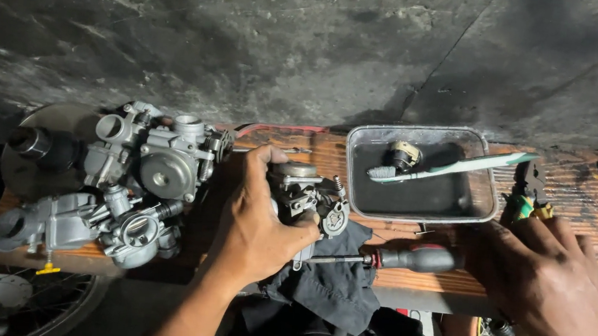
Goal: Disassembling a motorcycle carburetor using a screwdriver and manual manipulation of parts.
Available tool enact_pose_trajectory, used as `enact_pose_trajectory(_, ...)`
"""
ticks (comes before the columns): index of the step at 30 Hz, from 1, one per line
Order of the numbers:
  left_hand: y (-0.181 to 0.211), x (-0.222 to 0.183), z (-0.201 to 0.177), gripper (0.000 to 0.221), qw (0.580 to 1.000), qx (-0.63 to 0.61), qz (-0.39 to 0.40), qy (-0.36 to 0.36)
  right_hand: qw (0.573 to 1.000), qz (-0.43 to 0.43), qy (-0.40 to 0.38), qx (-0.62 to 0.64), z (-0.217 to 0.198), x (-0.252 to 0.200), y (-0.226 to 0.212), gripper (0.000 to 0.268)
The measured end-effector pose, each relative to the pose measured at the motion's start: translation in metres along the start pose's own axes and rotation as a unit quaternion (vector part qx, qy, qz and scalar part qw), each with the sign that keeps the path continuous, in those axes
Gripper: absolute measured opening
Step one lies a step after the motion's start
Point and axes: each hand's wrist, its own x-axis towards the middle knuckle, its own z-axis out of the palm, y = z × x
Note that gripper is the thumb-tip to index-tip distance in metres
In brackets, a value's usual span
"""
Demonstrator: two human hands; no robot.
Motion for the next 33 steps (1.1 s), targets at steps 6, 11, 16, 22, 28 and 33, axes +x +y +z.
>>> enact_pose_trajectory(6,-0.002,0.0,0.0,0.067,1.0,0.008,0.018,0.018,0.997,-0.001,0.052,0.057,0.003,0.007,-0.003,0.021)
enact_pose_trajectory(11,0.005,-0.002,-0.003,0.068,1.0,-0.012,-0.013,-0.003,0.998,0.049,0.026,0.016,0.016,0.0,-0.006,0.016)
enact_pose_trajectory(16,0.004,-0.001,-0.002,0.068,1.0,-0.005,-0.002,0.0,0.997,0.044,0.012,0.058,0.021,-0.001,-0.003,0.016)
enact_pose_trajectory(22,-0.001,-0.002,0.005,0.069,1.0,0.007,0.018,0.023,0.998,0.039,0.028,0.05,0.017,-0.003,-0.004,0.024)
enact_pose_trajectory(28,0.006,-0.005,0.004,0.071,1.0,0.0,-0.001,0.011,0.974,0.084,0.018,0.208,0.007,-0.008,-0.004,0.023)
enact_pose_trajectory(33,0.004,-0.011,0.005,0.071,0.999,-0.019,0.039,0.024,0.955,0.085,0.042,0.28,-0.015,0.003,-0.016,0.021)
